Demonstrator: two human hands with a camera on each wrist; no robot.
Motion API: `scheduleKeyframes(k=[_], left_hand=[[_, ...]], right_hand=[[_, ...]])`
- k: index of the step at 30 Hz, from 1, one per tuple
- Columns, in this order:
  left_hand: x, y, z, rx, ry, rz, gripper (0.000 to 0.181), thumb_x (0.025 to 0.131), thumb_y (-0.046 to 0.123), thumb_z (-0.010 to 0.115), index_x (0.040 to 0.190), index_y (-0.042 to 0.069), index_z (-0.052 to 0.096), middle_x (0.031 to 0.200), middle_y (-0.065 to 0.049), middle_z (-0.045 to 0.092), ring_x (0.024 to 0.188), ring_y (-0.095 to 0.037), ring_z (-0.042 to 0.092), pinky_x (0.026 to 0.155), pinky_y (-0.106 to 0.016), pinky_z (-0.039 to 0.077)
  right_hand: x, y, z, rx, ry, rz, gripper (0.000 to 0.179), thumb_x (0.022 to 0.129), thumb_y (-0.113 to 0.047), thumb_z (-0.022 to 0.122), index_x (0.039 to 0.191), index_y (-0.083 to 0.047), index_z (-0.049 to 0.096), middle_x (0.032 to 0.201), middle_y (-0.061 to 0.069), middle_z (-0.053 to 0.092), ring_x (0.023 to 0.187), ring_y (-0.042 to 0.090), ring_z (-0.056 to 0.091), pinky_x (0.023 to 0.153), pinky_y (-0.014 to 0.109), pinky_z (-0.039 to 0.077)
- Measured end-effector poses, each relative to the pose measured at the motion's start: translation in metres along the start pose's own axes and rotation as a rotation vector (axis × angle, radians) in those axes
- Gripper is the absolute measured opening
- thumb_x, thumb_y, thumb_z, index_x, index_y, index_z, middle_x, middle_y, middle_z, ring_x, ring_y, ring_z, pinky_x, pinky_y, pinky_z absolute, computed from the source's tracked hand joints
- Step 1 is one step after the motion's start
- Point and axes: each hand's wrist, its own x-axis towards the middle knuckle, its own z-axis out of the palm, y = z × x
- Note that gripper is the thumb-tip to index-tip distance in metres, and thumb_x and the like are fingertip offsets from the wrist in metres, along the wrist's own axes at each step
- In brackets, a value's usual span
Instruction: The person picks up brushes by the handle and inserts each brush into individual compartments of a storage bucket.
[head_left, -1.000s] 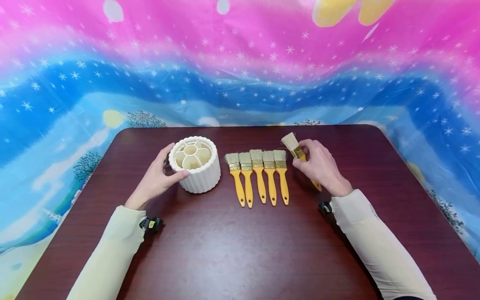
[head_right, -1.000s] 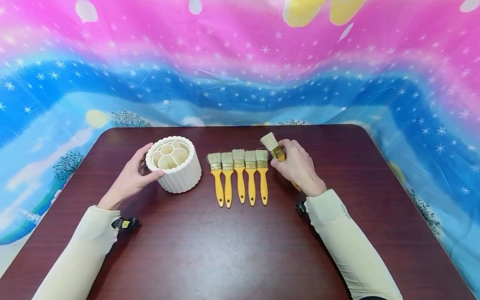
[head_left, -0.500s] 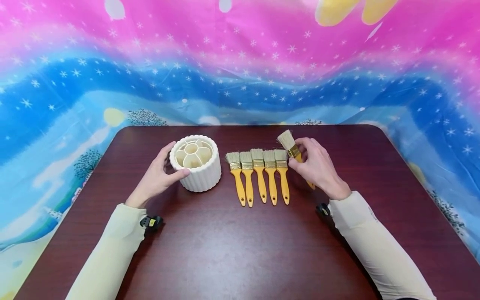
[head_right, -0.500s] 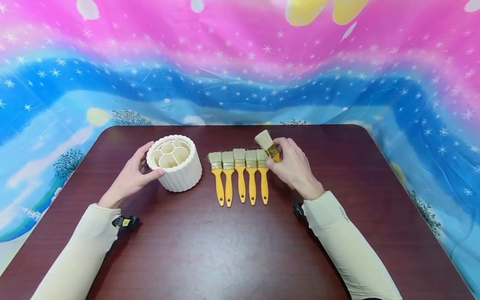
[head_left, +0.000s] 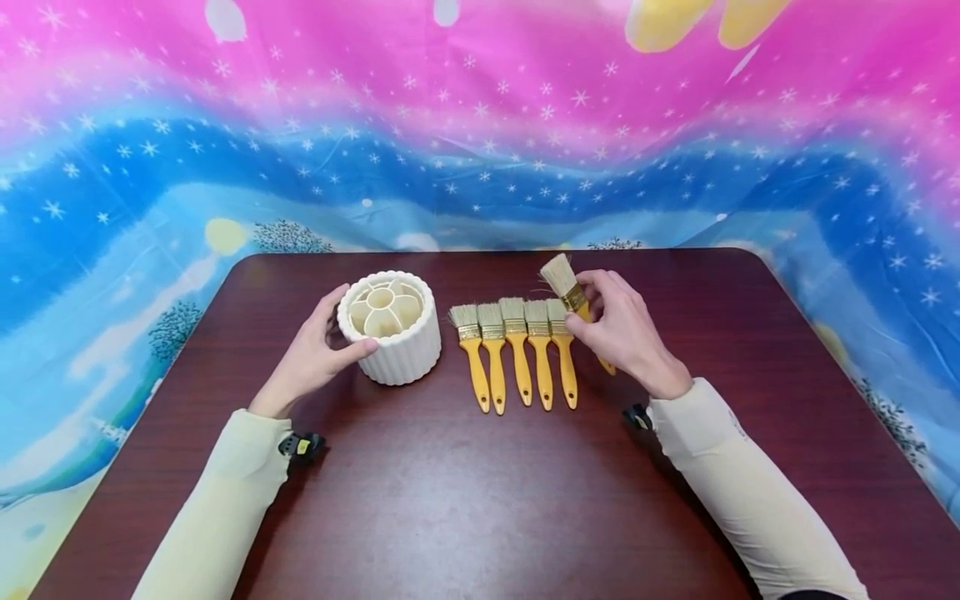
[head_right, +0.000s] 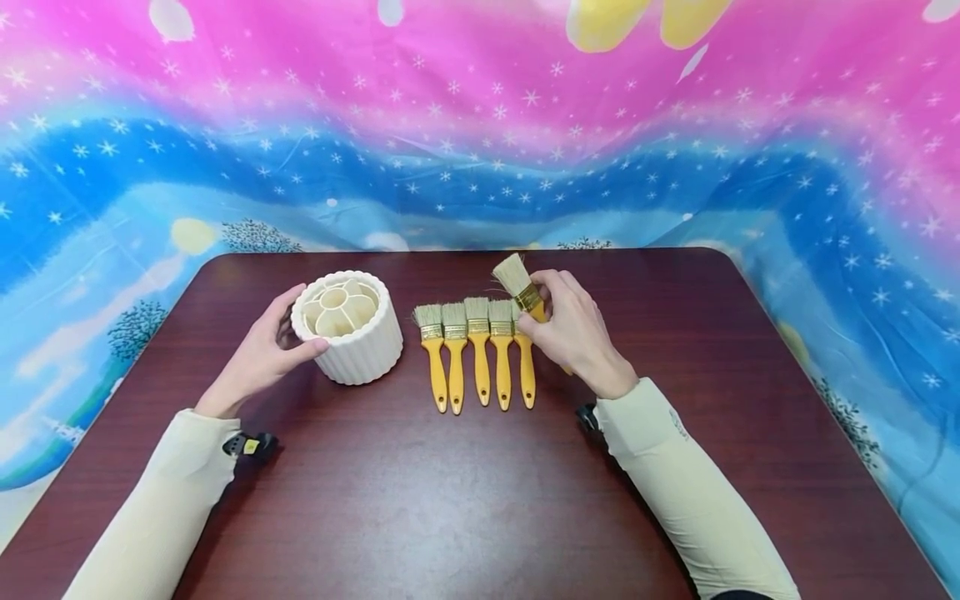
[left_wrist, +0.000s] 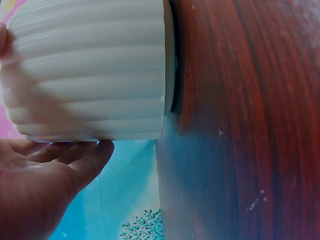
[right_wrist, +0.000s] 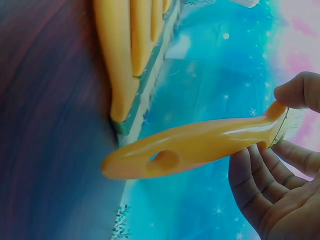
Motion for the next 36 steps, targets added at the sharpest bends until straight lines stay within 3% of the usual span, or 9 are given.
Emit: scheduleKeyframes(k=[11,14,22,36], left_hand=[[-0.006,0.033,0.002,0.013,-0.008,-0.029,0.084,0.083,0.007,0.074,0.149,-0.001,0.022,0.145,-0.021,0.036,0.124,-0.031,0.045,0.09,-0.019,0.043],[-0.005,0.031,0.002,0.004,-0.01,-0.02,0.084,0.083,0.007,0.074,0.149,0.0,0.022,0.145,-0.022,0.036,0.124,-0.033,0.045,0.089,-0.018,0.043],[-0.001,0.001,0.0,0.001,0.003,-0.016,0.088,0.082,0.014,0.077,0.152,0.014,0.023,0.147,-0.01,0.037,0.125,-0.026,0.045,0.091,-0.021,0.044],[0.0,0.0,0.001,-0.005,0.002,0.015,0.089,0.082,0.012,0.077,0.152,0.012,0.022,0.146,-0.013,0.038,0.125,-0.028,0.045,0.091,-0.019,0.042]], right_hand=[[0.007,-0.019,0.005,0.031,-0.019,-0.043,0.047,0.078,-0.02,0.071,0.121,-0.011,0.055,0.097,0.001,0.051,0.077,0.018,0.051,0.066,0.032,0.044],[0.009,-0.023,0.007,0.038,-0.022,-0.06,0.047,0.078,-0.02,0.071,0.121,-0.01,0.055,0.096,0.001,0.051,0.077,0.019,0.052,0.066,0.032,0.044],[0.013,-0.034,0.016,0.05,-0.036,-0.091,0.047,0.076,-0.02,0.069,0.121,-0.011,0.056,0.094,-0.001,0.051,0.075,0.014,0.049,0.063,0.031,0.043],[0.022,-0.057,0.024,0.092,-0.021,-0.164,0.046,0.073,-0.018,0.068,0.118,-0.011,0.057,0.093,-0.003,0.05,0.076,0.016,0.051,0.064,0.028,0.043]])
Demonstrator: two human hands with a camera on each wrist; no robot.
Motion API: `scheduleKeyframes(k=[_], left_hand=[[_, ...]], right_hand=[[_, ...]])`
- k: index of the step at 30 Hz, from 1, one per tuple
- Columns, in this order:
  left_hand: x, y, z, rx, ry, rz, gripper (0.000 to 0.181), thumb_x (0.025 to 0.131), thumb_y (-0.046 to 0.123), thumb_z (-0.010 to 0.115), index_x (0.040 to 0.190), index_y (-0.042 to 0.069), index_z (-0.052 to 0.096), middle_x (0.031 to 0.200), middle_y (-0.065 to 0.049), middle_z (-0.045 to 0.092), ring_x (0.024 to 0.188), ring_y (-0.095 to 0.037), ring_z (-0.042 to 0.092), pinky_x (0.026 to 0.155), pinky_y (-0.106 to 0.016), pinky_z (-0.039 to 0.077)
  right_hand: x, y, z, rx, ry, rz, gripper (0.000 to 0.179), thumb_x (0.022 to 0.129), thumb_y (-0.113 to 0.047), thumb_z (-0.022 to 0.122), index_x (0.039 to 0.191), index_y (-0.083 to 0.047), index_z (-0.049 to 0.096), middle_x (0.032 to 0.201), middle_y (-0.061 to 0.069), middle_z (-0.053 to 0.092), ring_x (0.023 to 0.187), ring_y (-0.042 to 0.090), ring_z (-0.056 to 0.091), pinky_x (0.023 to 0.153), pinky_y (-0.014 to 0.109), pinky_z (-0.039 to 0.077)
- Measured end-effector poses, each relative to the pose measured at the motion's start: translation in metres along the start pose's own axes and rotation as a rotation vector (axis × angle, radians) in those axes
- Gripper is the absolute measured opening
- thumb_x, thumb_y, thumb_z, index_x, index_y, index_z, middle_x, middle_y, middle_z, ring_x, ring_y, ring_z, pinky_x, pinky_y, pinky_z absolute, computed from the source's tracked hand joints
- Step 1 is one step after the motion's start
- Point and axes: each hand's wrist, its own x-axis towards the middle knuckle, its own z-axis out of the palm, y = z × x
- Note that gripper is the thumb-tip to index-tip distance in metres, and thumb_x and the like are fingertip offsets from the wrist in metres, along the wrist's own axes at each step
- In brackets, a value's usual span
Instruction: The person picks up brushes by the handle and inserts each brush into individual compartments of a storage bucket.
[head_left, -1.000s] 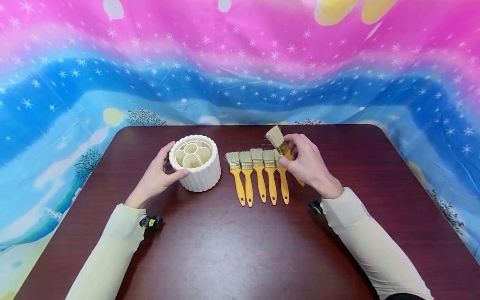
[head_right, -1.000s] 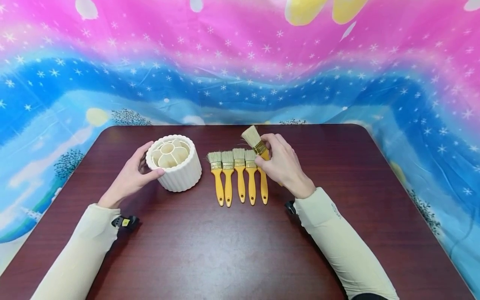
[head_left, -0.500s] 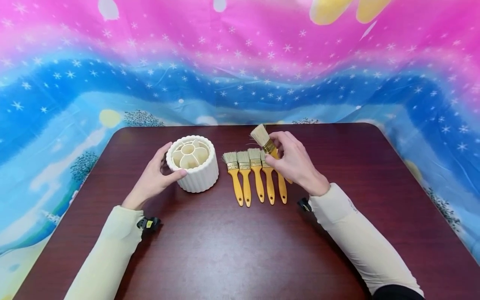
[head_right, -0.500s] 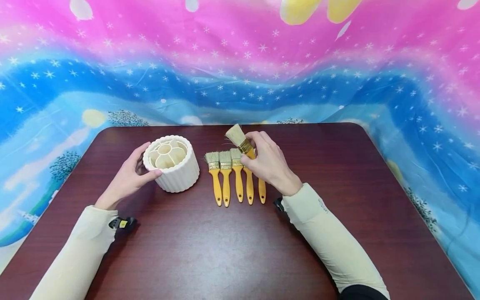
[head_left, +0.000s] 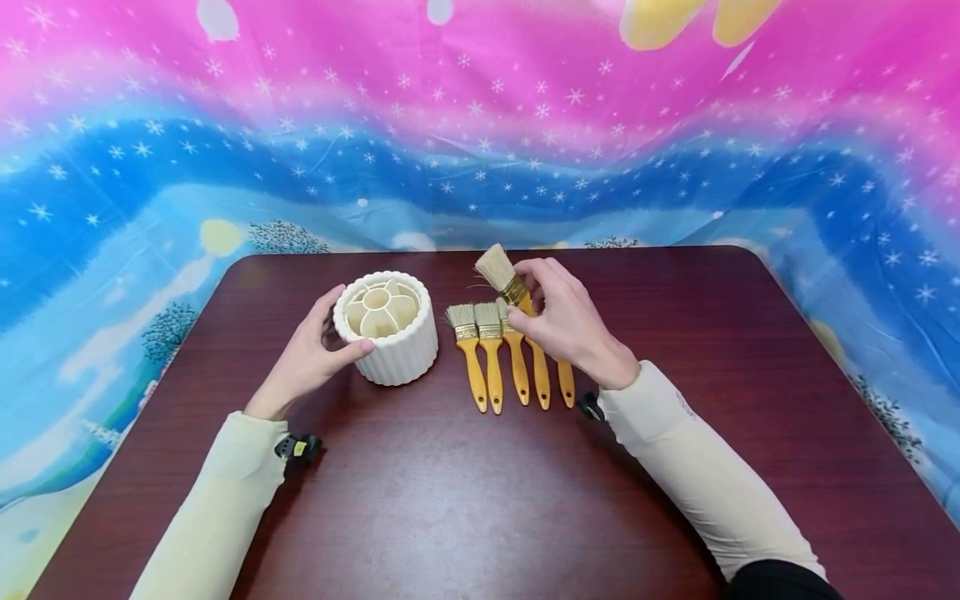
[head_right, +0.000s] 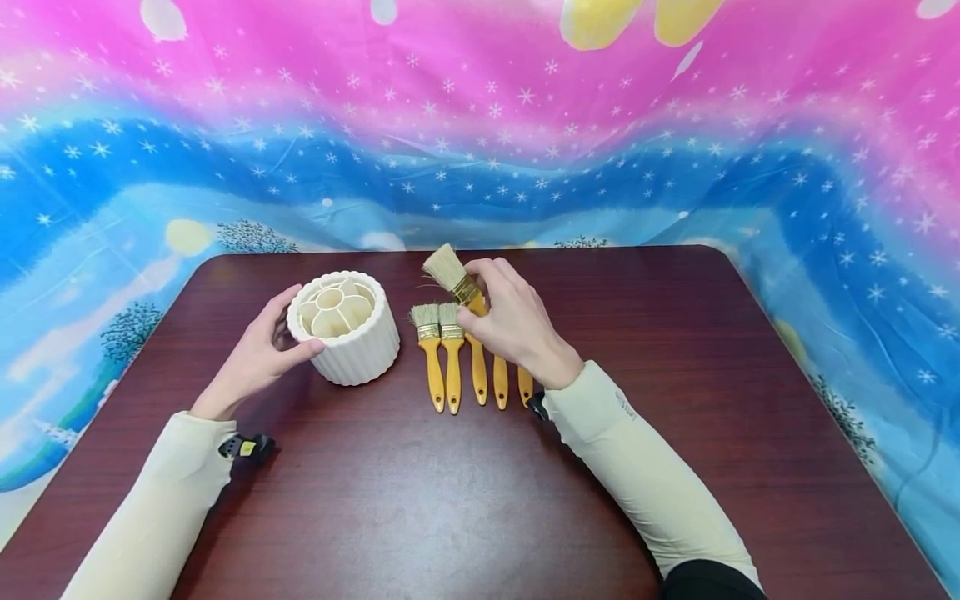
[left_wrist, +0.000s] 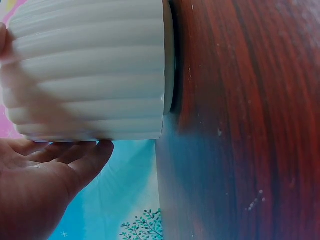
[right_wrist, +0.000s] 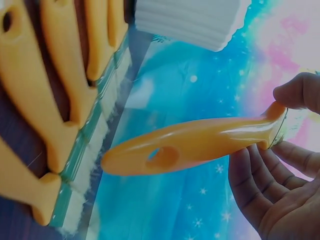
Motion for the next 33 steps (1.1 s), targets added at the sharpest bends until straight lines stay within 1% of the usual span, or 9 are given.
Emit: scheduleKeyframes(k=[2,6,10,15,20,22,24,28,33], left_hand=[[0.0,0.0,0.0,0.003,-0.002,-0.006,0.089,0.082,0.013,0.077,0.152,0.011,0.022,0.146,-0.013,0.038,0.125,-0.029,0.045,0.09,-0.019,0.043],[-0.003,0.017,0.0,0.003,-0.008,-0.019,0.086,0.082,0.008,0.075,0.15,0.003,0.022,0.145,-0.018,0.037,0.124,-0.032,0.045,0.088,-0.017,0.043],[-0.007,0.034,0.0,0.016,-0.009,-0.03,0.084,0.083,0.006,0.074,0.148,-0.002,0.023,0.144,-0.021,0.038,0.124,-0.031,0.046,0.09,-0.023,0.044],[-0.005,0.03,0.0,0.019,-0.008,-0.024,0.084,0.083,0.007,0.074,0.149,-0.001,0.022,0.144,-0.021,0.038,0.123,-0.032,0.045,0.091,-0.024,0.044],[-0.001,0.007,0.001,0.004,0.003,-0.011,0.087,0.082,0.01,0.076,0.15,0.006,0.023,0.145,-0.015,0.039,0.123,-0.029,0.046,0.09,-0.019,0.042],[0.001,-0.002,0.002,0.004,0.006,-0.002,0.088,0.081,0.011,0.077,0.151,0.01,0.023,0.145,-0.013,0.039,0.123,-0.027,0.046,0.091,-0.022,0.043],[0.003,-0.004,0.003,0.008,0.007,0.005,0.088,0.081,0.014,0.077,0.151,0.012,0.024,0.145,-0.012,0.039,0.123,-0.026,0.046,0.093,-0.027,0.043],[0.003,0.0,0.004,0.008,-0.002,0.005,0.088,0.082,0.015,0.077,0.151,0.011,0.023,0.145,-0.012,0.039,0.123,-0.026,0.046,0.094,-0.032,0.044],[-0.004,0.019,0.0,0.022,-0.005,-0.019,0.086,0.083,0.011,0.075,0.15,0.004,0.022,0.145,-0.018,0.037,0.123,-0.033,0.045,0.091,-0.028,0.044]], right_hand=[[0.002,-0.003,0.002,0.008,0.001,-0.008,0.045,0.073,-0.018,0.068,0.117,-0.011,0.058,0.092,-0.003,0.05,0.076,0.019,0.052,0.064,0.028,0.043],[0.005,-0.01,0.005,0.017,0.001,-0.028,0.045,0.074,-0.018,0.067,0.117,-0.011,0.057,0.092,-0.004,0.05,0.076,0.016,0.051,0.065,0.028,0.043],[0.009,-0.014,0.007,0.023,-0.001,-0.045,0.044,0.076,-0.018,0.068,0.118,-0.011,0.057,0.094,-0.004,0.05,0.075,0.011,0.048,0.065,0.028,0.044],[0.012,-0.019,0.009,0.036,0.004,-0.062,0.045,0.075,-0.016,0.067,0.118,-0.011,0.057,0.094,-0.003,0.05,0.074,0.011,0.049,0.065,0.027,0.044],[0.016,-0.023,0.008,0.053,0.007,-0.073,0.045,0.075,-0.015,0.066,0.118,-0.01,0.056,0.093,-0.003,0.05,0.074,0.013,0.05,0.065,0.027,0.044],[0.017,-0.025,0.008,0.055,0.01,-0.075,0.045,0.075,-0.016,0.066,0.118,-0.01,0.056,0.093,-0.003,0.05,0.075,0.013,0.051,0.065,0.026,0.044],[0.018,-0.026,0.007,0.057,0.011,-0.072,0.045,0.075,-0.016,0.067,0.119,-0.01,0.056,0.094,-0.004,0.05,0.075,0.013,0.051,0.066,0.026,0.045],[0.021,-0.03,0.006,0.068,0.009,-0.068,0.045,0.077,-0.018,0.068,0.119,-0.011,0.056,0.095,-0.004,0.05,0.075,0.012,0.051,0.066,0.026,0.046],[0.029,-0.039,0.009,0.092,-0.001,-0.096,0.044,0.078,-0.019,0.068,0.12,-0.012,0.055,0.095,-0.005,0.05,0.076,0.013,0.051,0.065,0.025,0.046]])
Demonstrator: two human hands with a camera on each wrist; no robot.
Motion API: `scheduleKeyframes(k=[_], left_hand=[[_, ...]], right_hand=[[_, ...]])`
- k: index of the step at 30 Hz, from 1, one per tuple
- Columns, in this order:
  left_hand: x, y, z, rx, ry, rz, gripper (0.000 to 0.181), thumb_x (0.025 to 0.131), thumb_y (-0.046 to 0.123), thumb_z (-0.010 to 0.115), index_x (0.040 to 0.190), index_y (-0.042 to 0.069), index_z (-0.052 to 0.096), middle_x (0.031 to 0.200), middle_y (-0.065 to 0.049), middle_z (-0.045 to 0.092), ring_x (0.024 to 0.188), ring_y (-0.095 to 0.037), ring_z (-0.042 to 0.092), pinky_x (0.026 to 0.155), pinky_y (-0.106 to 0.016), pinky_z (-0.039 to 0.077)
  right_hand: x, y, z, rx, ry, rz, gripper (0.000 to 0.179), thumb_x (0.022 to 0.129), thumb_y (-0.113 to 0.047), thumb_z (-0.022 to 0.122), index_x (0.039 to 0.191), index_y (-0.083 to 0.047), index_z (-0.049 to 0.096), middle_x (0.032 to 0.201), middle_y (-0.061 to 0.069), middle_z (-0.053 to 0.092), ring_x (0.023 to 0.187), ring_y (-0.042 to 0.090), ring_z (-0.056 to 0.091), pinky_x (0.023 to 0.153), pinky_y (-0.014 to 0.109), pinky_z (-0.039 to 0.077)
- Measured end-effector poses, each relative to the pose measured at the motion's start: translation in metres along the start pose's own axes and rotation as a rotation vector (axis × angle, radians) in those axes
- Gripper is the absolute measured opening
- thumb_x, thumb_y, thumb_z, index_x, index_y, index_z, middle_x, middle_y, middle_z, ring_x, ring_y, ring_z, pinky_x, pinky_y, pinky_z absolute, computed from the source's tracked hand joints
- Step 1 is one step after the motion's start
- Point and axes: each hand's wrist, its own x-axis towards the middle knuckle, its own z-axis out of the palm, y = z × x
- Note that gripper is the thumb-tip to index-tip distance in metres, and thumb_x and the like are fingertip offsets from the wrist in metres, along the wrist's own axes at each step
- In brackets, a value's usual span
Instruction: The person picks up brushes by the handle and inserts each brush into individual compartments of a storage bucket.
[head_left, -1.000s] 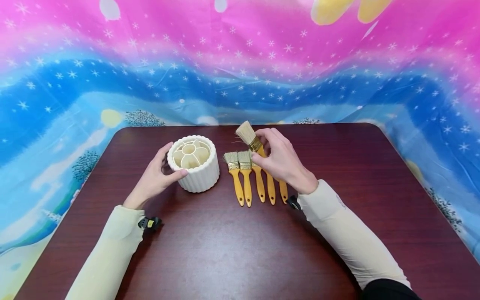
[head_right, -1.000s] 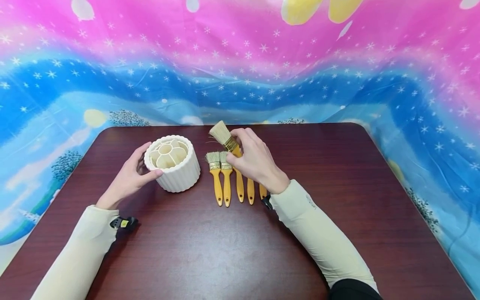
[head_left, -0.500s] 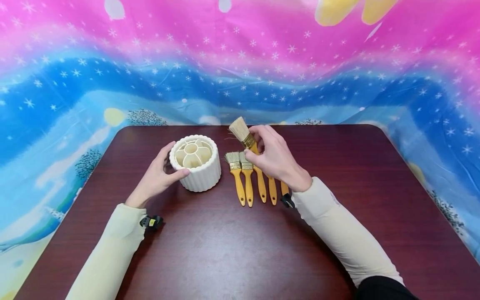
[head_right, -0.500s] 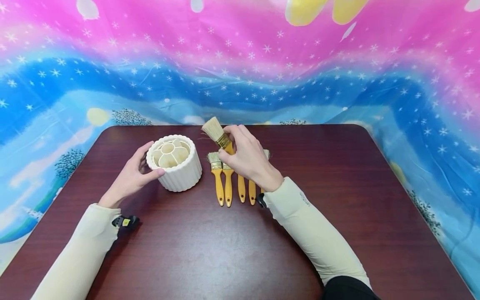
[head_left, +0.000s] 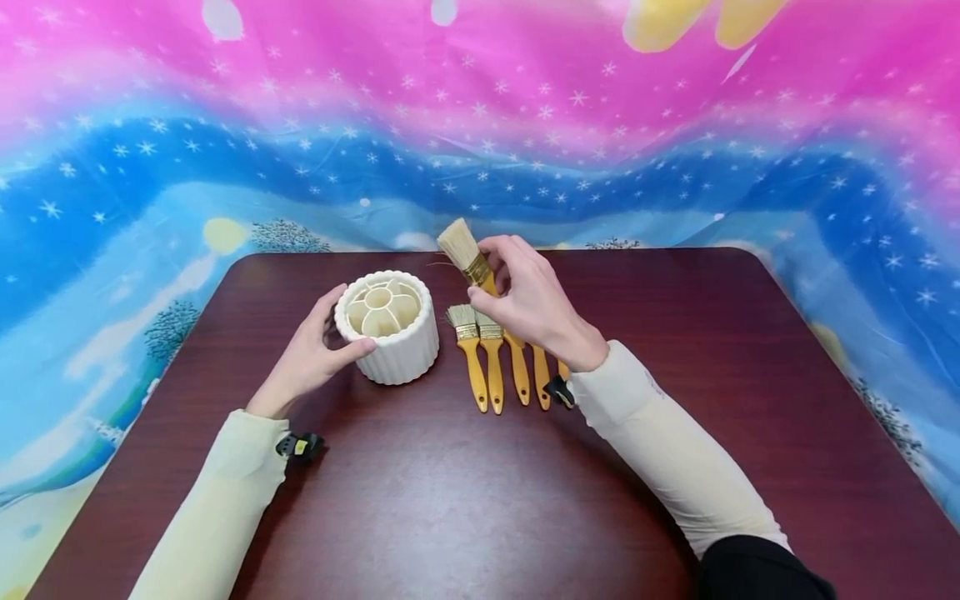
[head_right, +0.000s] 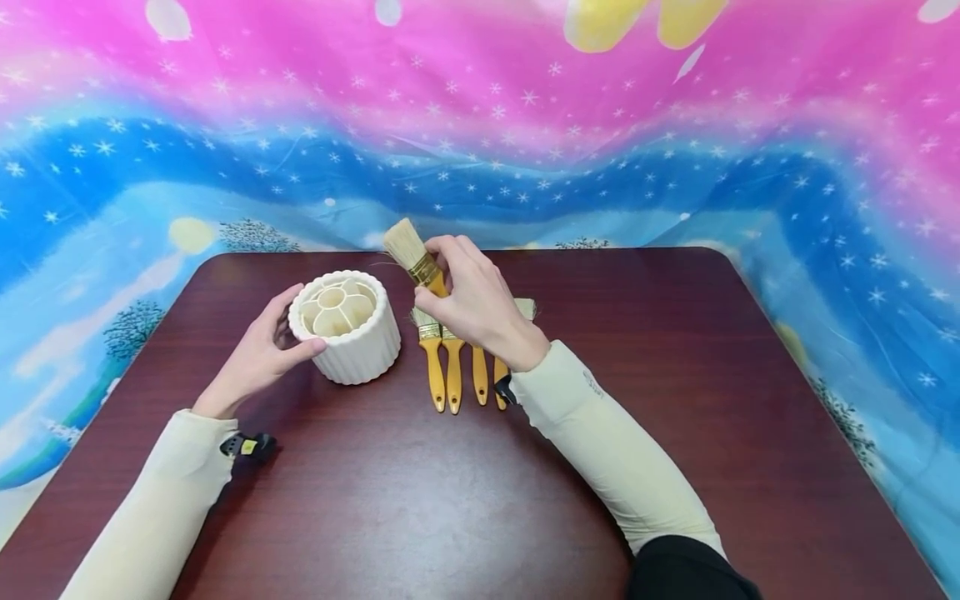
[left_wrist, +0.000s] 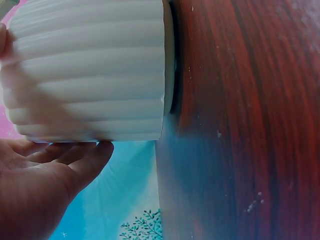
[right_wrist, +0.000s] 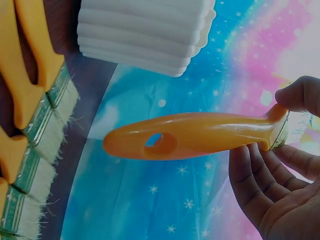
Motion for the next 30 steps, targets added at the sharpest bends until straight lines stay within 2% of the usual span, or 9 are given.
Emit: scheduleKeyframes(k=[2,7,13,18,24,30], left_hand=[[-0.002,0.004,-0.002,0.01,0.0,0.003,0.086,0.083,0.01,0.075,0.15,0.002,0.021,0.145,-0.02,0.037,0.123,-0.035,0.045,0.091,-0.03,0.045],[0.001,-0.009,-0.001,0.016,0.003,-0.002,0.087,0.083,0.014,0.076,0.151,0.01,0.022,0.146,-0.013,0.037,0.125,-0.029,0.045,0.093,-0.032,0.045],[0.004,-0.021,0.0,0.002,0.009,0.017,0.088,0.082,0.016,0.077,0.151,0.014,0.023,0.145,-0.011,0.038,0.124,-0.027,0.045,0.092,-0.025,0.044],[0.004,-0.021,0.0,-0.006,0.013,0.019,0.087,0.082,0.015,0.077,0.151,0.015,0.024,0.145,-0.011,0.039,0.124,-0.027,0.046,0.09,-0.018,0.043],[0.005,-0.02,0.001,-0.029,0.009,0.015,0.087,0.081,0.013,0.077,0.151,0.014,0.024,0.145,-0.011,0.039,0.124,-0.026,0.045,0.091,-0.018,0.043],[0.004,-0.021,0.0,-0.004,0.014,0.008,0.088,0.082,0.016,0.077,0.151,0.014,0.024,0.145,-0.011,0.039,0.124,-0.027,0.046,0.09,-0.018,0.043]], right_hand=[[0.004,-0.003,0.002,0.005,-0.007,-0.012,0.045,0.079,-0.019,0.068,0.121,-0.012,0.055,0.095,-0.005,0.05,0.076,0.012,0.051,0.064,0.025,0.046],[0.01,-0.009,0.004,0.019,-0.011,-0.024,0.046,0.079,-0.019,0.068,0.122,-0.011,0.054,0.095,-0.005,0.049,0.076,0.013,0.052,0.064,0.025,0.046],[0.018,-0.017,0.006,0.045,-0.016,-0.032,0.045,0.079,-0.02,0.068,0.121,-0.012,0.055,0.094,-0.004,0.049,0.076,0.013,0.053,0.066,0.024,0.046],[0.026,-0.022,0.005,0.079,-0.016,-0.039,0.045,0.08,-0.019,0.068,0.122,-0.012,0.054,0.095,-0.003,0.05,0.074,0.011,0.054,0.066,0.024,0.048],[0.034,-0.026,0.004,0.094,-0.014,-0.03,0.045,0.081,-0.02,0.068,0.123,-0.012,0.053,0.097,-0.002,0.05,0.074,0.009,0.054,0.066,0.024,0.049],[0.04,-0.03,0.007,0.106,-0.008,-0.034,0.046,0.081,-0.021,0.068,0.123,-0.012,0.053,0.098,-0.002,0.051,0.074,0.01,0.055,0.066,0.024,0.049]])
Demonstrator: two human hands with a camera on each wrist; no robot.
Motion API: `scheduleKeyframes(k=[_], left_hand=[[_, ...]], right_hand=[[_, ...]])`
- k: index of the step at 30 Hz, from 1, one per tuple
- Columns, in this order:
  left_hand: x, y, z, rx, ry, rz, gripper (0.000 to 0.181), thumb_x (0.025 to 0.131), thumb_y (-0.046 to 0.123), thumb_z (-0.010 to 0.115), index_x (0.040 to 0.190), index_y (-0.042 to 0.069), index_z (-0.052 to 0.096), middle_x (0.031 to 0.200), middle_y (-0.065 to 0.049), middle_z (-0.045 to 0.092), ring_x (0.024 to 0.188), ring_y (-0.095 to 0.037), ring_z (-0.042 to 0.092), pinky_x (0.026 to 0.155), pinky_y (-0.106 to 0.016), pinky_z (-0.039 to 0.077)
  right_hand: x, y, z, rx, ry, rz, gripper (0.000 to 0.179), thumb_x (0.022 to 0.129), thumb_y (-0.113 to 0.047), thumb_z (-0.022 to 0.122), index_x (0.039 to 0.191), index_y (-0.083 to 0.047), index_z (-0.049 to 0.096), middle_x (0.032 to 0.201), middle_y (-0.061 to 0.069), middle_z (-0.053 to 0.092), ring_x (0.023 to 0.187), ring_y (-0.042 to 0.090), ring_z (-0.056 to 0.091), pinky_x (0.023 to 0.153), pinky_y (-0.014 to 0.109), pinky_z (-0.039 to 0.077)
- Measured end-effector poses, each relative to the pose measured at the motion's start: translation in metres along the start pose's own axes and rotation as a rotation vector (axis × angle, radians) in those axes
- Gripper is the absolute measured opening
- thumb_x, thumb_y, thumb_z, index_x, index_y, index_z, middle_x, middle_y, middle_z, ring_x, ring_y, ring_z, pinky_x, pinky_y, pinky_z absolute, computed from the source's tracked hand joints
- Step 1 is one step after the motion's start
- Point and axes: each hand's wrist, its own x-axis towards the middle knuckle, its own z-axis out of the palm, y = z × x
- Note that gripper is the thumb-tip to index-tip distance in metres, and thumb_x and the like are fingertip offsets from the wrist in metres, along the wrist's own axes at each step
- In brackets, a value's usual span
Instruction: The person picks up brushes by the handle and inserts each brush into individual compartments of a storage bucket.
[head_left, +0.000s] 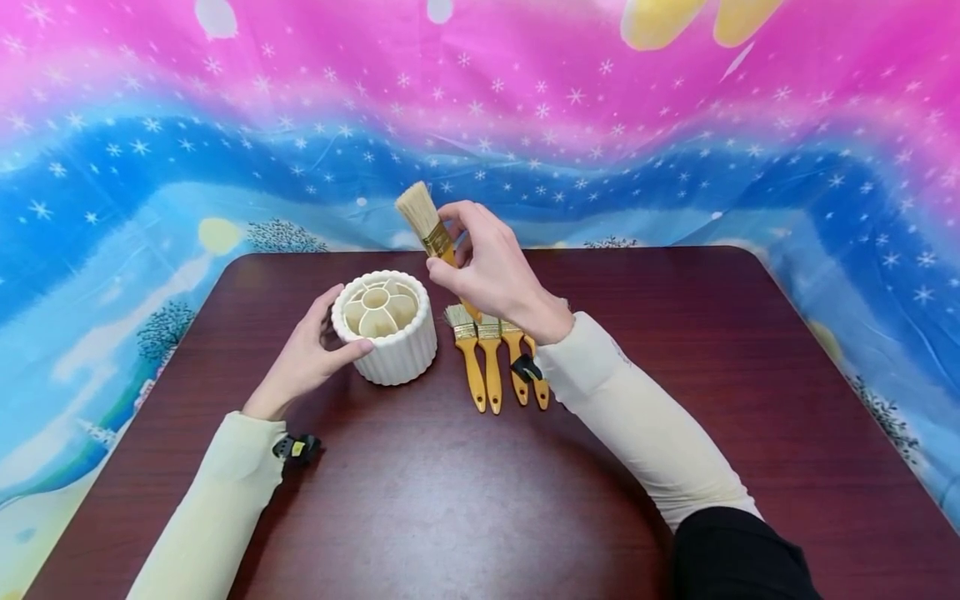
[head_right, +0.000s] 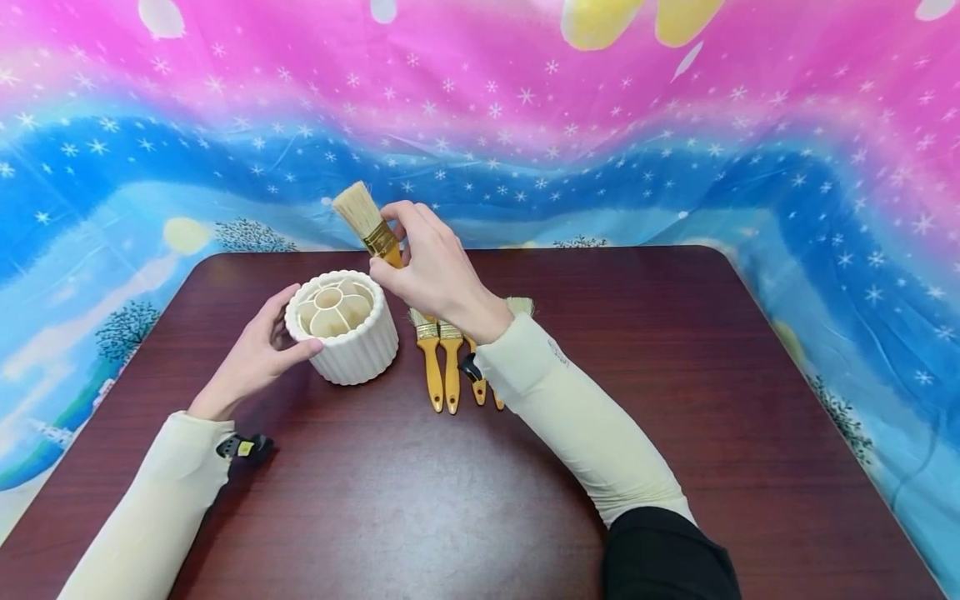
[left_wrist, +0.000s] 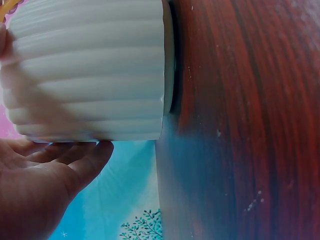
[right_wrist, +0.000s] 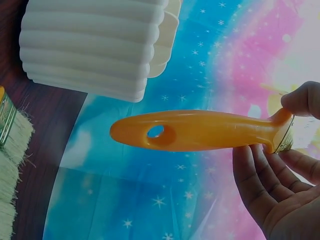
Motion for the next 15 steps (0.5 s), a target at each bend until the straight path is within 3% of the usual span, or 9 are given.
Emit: scheduleKeyframes(k=[15], left_hand=[[0.003,0.0,0.0,0.003,-0.006,-0.01,0.088,0.082,0.011,0.076,0.151,0.01,0.023,0.145,-0.014,0.038,0.125,-0.028,0.045,0.089,-0.016,0.043]], right_hand=[[0.014,-0.004,0.006,0.048,-0.02,-0.018,0.046,0.083,-0.02,0.068,0.125,-0.012,0.052,0.099,-0.001,0.053,0.078,0.008,0.057,0.067,0.022,0.05]])
